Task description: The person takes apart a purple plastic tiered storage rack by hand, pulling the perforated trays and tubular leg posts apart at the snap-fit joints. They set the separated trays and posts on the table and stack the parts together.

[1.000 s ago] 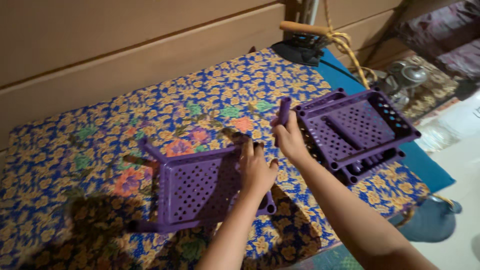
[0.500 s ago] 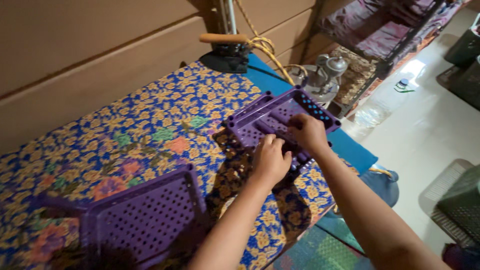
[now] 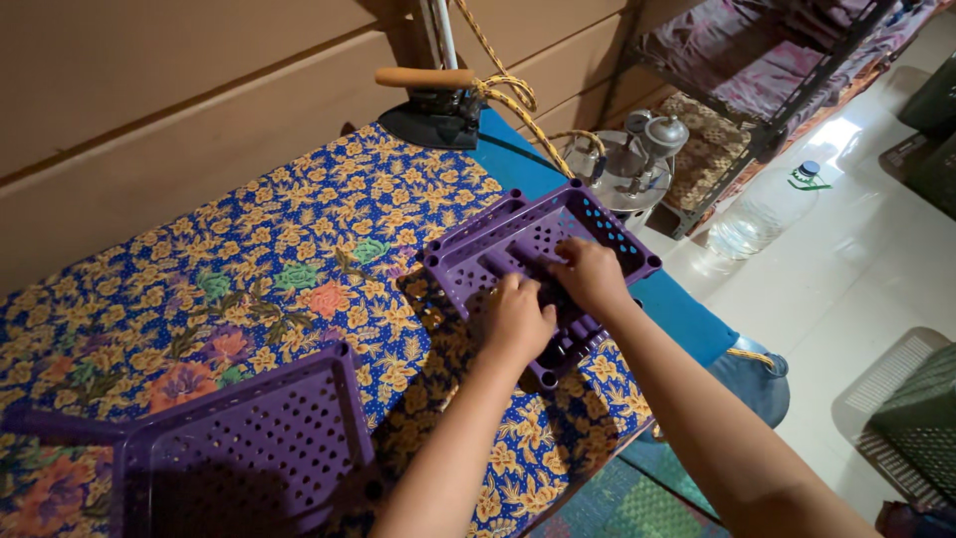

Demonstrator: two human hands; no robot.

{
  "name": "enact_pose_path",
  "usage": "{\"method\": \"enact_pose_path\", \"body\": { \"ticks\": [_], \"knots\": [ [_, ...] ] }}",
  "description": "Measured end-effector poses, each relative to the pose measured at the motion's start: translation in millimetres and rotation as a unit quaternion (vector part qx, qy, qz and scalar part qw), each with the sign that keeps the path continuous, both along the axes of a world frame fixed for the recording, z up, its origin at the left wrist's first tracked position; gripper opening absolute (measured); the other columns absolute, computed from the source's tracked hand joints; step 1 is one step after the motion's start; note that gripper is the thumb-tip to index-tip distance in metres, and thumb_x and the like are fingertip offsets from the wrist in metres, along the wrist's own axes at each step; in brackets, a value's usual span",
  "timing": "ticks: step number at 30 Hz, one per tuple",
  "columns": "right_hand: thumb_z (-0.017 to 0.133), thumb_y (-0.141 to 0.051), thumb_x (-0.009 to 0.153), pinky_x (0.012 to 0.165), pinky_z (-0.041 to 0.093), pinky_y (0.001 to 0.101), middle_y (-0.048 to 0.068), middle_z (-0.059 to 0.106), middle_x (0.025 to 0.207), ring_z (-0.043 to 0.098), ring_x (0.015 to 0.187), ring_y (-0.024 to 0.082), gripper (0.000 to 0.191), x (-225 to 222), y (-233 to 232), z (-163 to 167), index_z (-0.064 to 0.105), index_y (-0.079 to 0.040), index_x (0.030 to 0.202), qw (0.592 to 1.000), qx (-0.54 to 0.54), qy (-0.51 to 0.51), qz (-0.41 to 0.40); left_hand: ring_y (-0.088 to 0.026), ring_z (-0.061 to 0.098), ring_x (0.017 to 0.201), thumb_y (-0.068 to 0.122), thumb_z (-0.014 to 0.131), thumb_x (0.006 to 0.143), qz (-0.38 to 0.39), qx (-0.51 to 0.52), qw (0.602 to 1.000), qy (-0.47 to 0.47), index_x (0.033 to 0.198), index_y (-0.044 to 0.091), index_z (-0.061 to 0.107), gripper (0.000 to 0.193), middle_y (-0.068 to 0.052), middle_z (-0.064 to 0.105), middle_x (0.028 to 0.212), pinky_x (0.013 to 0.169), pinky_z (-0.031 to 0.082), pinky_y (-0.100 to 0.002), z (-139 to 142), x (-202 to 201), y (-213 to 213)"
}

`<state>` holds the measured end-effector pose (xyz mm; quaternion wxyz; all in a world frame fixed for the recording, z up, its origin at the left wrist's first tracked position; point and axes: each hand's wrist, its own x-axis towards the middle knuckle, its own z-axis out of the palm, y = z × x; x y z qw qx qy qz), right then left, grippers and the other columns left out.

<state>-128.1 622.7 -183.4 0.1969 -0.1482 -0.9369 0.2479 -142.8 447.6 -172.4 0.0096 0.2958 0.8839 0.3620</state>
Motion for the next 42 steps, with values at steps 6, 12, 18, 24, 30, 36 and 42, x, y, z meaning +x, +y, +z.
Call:
{"method": "enact_pose_path", "body": {
  "ticks": [6, 12, 18, 24, 30, 36, 42],
  "knots": [
    [0.083, -0.023, 0.078, 0.078, 0.06, 0.037, 0.013, 0.077, 0.1, 0.076, 0.086, 0.025, 0.035, -0.3, -25.2, 26.0, 0.075, -0.005, 0.106, 0.998, -0.055, 0.024, 0.025, -0.042, 0.059, 0.117, 0.02, 0.077, 0.079, 0.02, 0.066, 0.997, 0.037, 0.112, 0.0, 0.071, 0.039, -0.023, 0.063, 0.123, 0.102, 0.047, -0.048, 1.0, -4.5, -17.5],
    [0.082, -0.023, 0.083, 0.077, 0.059, 0.0317, 0.007, 0.08, 0.095, 0.077, 0.085, 0.016, 0.029, -2.8, -84.9, 61.2, 0.076, -0.008, 0.107, 0.984, -0.157, 0.018, 0.079, -0.044, 0.058, 0.118, 0.017, 0.075, 0.077, 0.072, 0.102, 0.987, 0.098, 0.109, -0.002, 0.07, 0.037, -0.026, 0.063, 0.124, 0.104, 0.046, -0.048, 3.9, -5.9, -66.3],
    [0.079, -0.021, 0.085, 0.072, 0.059, 0.0285, 0.004, 0.079, 0.09, 0.074, 0.078, 0.01, 0.028, -12.8, -170.8, 68.7, 0.075, -0.007, 0.108, 0.95, -0.264, 0.0, 0.168, -0.042, 0.06, 0.114, 0.016, 0.075, 0.077, 0.158, 0.129, 0.973, 0.11, 0.103, -0.001, 0.07, 0.031, -0.023, 0.066, 0.118, 0.1, 0.048, -0.048, 13.0, 1.8, -156.7],
    [0.083, -0.022, 0.085, 0.072, 0.056, 0.0259, 0.002, 0.076, 0.088, 0.067, 0.079, 0.006, 0.031, -12.6, -271.5, 55.4, 0.075, -0.004, 0.109, 0.93, -0.255, -0.015, 0.264, -0.036, 0.069, 0.086, 0.015, 0.073, 0.085, 0.277, 0.189, 0.933, 0.133, 0.095, 0.007, 0.073, 0.013, -0.014, 0.071, 0.093, 0.076, 0.055, -0.046, 22.7, 48.7, -266.2],
    [0.086, -0.025, 0.081, 0.076, 0.058, 0.0272, 0.003, 0.076, 0.094, 0.069, 0.083, 0.008, 0.041, -0.5, -377.2, 47.4, 0.072, -0.003, 0.113, 0.895, -0.254, -0.038, 0.366, -0.033, 0.066, 0.07, 0.012, 0.07, 0.09, 0.267, 0.196, 0.916, 0.227, 0.083, 0.008, 0.068, 0.008, -0.01, 0.065, 0.077, 0.063, 0.052, -0.043, 11.9, 116.8, -375.0],
    [0.089, -0.02, 0.078, 0.096, 0.056, 0.0318, 0.007, 0.073, 0.114, 0.068, 0.106, 0.013, 0.055, 25.2, -465.4, 25.4, 0.065, -0.002, 0.124, 0.82, -0.324, -0.067, 0.467, -0.031, 0.064, 0.074, 0.009, 0.069, 0.089, 0.37, 0.186, 0.897, 0.153, 0.086, 0.007, 0.064, 0.006, -0.011, 0.062, 0.081, 0.066, 0.051, -0.042, -22.0, 137.7, -460.9],
    [0.085, -0.018, 0.081, 0.093, 0.057, 0.0321, 0.005, 0.072, 0.112, 0.068, 0.103, 0.012, 0.054, 50.0, -528.6, 1.1, 0.062, -0.004, 0.127, 0.804, -0.399, -0.056, 0.438, -0.034, 0.066, 0.087, 0.009, 0.072, 0.082, 0.362, 0.185, 0.911, 0.071, 0.108, 0.005, 0.063, 0.028, -0.016, 0.065, 0.096, 0.076, 0.054, -0.044, -45.6, 120.1, -489.9]
  ]
}}
